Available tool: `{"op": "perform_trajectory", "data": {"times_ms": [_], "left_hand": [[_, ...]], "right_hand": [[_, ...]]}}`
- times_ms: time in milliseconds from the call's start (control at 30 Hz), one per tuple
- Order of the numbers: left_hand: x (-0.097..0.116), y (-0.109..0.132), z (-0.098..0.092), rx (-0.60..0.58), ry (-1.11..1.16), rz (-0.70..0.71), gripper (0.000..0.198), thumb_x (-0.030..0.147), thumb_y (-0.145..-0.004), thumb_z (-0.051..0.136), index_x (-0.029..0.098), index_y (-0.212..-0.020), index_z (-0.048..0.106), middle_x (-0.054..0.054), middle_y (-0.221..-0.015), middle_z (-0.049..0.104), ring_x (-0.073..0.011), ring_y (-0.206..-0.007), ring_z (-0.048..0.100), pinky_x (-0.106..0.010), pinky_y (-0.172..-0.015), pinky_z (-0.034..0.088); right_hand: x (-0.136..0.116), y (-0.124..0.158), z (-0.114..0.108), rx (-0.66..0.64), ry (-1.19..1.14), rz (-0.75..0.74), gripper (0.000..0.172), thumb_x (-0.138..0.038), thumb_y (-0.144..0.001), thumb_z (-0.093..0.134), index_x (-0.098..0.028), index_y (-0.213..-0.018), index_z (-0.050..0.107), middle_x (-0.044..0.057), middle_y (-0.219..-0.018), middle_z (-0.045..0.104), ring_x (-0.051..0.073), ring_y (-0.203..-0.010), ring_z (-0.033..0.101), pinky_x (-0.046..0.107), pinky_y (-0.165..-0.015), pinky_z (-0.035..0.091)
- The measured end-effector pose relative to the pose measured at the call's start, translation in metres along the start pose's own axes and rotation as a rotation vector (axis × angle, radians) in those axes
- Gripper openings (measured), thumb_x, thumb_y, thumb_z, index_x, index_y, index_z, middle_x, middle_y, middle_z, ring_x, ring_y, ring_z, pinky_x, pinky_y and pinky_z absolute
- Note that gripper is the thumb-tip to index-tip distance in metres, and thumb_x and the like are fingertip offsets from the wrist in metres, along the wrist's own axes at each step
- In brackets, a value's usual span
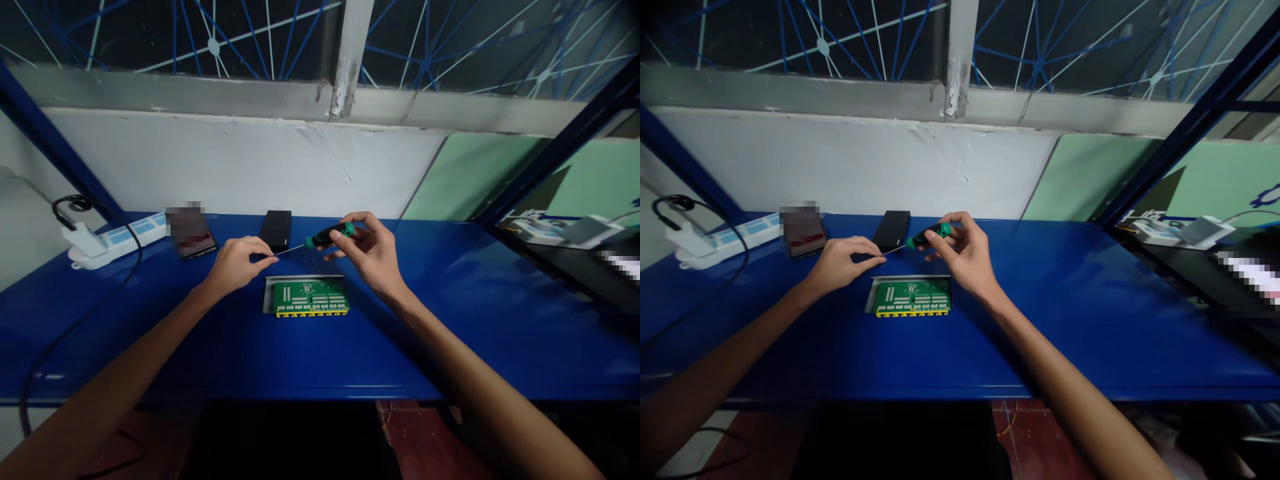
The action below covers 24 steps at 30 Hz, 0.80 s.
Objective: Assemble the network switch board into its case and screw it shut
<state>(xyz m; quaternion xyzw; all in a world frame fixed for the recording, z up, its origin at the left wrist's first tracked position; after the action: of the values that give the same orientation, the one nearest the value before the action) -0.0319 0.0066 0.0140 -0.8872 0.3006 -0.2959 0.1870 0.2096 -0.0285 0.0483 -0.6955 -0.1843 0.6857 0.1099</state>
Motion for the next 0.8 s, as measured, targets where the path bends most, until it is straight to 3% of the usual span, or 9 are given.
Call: {"op": "perform_trajectory", "data": {"times_ms": [300, 433, 533, 700, 800], "left_hand": [[0.0, 0.001, 0.0, 0.037, -0.08, 0.031, 0.022, 0.039, -0.087, 0.062, 0.024, -0.077, 0.075, -0.004, -0.088, 0.074, -0.0199, -0.084, 0.066, -0.035, -0.078, 0.048], [0.004, 0.002, -0.001, 0.04, -0.051, 0.065, 0.021, 0.041, -0.084, 0.067, 0.024, -0.092, 0.075, -0.005, -0.096, 0.074, -0.0215, -0.092, 0.066, -0.037, -0.083, 0.047], [0.021, 0.002, -0.001, 0.021, -0.009, 0.091, 0.028, 0.043, -0.086, 0.065, 0.024, -0.105, 0.073, -0.006, -0.104, 0.073, -0.0227, -0.098, 0.064, -0.039, -0.086, 0.047], [0.057, 0.003, 0.003, -0.008, 0.23, 0.143, 0.027, 0.035, -0.093, 0.054, 0.021, -0.086, 0.076, -0.007, -0.093, 0.073, -0.0209, -0.091, 0.064, -0.036, -0.084, 0.05], [0.068, 0.005, 0.006, -0.08, 0.305, 0.167, 0.025, 0.033, -0.093, 0.055, 0.024, -0.086, 0.077, -0.006, -0.093, 0.071, -0.0203, -0.089, 0.064, -0.036, -0.084, 0.05]], "right_hand": [[0.001, -0.001, -0.001, 0.006, 0.025, -0.005, 0.042, -0.05, -0.077, 0.072, -0.024, -0.097, 0.044, 0.004, -0.087, 0.068, 0.022, -0.077, 0.072, 0.037, -0.067, 0.062], [-0.003, -0.001, -0.004, 0.043, 0.028, -0.046, 0.039, -0.047, -0.079, 0.071, -0.023, -0.097, 0.046, 0.004, -0.084, 0.068, 0.022, -0.073, 0.072, 0.037, -0.065, 0.062], [-0.012, -0.001, -0.007, 0.108, 0.079, -0.106, 0.036, -0.047, -0.081, 0.069, -0.024, -0.1, 0.049, 0.003, -0.082, 0.066, 0.022, -0.071, 0.071, 0.037, -0.063, 0.062], [-0.033, 0.008, -0.007, 0.226, 0.174, -0.24, 0.031, -0.045, -0.085, 0.066, -0.025, -0.105, 0.054, 0.001, -0.077, 0.062, 0.019, -0.065, 0.068, 0.035, -0.058, 0.059], [-0.038, 0.015, -0.002, 0.247, 0.214, -0.294, 0.029, -0.044, -0.087, 0.064, -0.028, -0.11, 0.056, 0.0, -0.077, 0.059, 0.017, -0.06, 0.065, 0.035, -0.056, 0.057]]}}
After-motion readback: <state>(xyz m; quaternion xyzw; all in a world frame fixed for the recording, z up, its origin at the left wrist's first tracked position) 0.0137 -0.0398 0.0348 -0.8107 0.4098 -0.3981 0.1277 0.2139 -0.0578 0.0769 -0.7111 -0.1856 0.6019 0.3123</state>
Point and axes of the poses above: each hand's wrist, its own y-axis away from the middle knuckle, its own z-axis out of the palm, x = y × z, the point moved 2 cm from there along -y, towards the middle knuckle
